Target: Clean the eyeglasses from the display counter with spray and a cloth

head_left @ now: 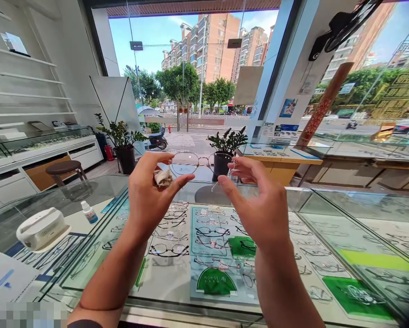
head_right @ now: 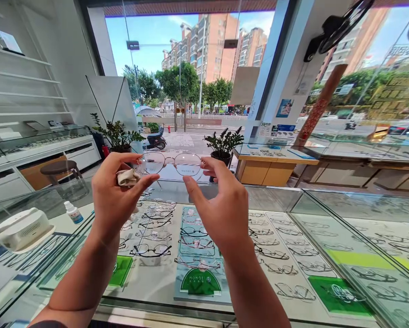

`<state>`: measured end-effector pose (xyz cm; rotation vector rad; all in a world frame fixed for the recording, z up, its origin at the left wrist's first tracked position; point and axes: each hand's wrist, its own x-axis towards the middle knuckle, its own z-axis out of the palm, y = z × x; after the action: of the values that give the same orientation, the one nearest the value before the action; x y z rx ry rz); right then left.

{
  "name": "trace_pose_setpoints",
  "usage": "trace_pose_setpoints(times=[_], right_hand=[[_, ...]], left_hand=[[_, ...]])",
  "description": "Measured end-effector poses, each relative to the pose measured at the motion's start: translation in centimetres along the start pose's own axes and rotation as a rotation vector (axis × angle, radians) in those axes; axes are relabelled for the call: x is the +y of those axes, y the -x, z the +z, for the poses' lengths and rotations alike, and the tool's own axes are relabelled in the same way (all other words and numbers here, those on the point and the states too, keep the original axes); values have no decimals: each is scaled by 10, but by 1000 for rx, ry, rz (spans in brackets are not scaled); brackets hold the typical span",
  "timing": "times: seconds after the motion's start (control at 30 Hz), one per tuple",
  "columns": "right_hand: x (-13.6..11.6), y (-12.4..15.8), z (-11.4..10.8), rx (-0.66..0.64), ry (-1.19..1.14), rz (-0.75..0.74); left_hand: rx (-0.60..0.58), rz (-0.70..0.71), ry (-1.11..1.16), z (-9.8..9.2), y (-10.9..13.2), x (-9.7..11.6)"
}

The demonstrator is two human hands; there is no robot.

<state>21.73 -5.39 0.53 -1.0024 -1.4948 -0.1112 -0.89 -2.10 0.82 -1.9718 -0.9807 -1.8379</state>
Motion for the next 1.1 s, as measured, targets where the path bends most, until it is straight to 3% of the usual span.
trace_pose_setpoints(times=[0.43,1.1], right_hand=[[1,2,-3,-82,39,29],[5,-3,-8,-88,63,35]], left_hand=[[45,52,-39,-3,3,8],[57,48,-77,7,7,11]])
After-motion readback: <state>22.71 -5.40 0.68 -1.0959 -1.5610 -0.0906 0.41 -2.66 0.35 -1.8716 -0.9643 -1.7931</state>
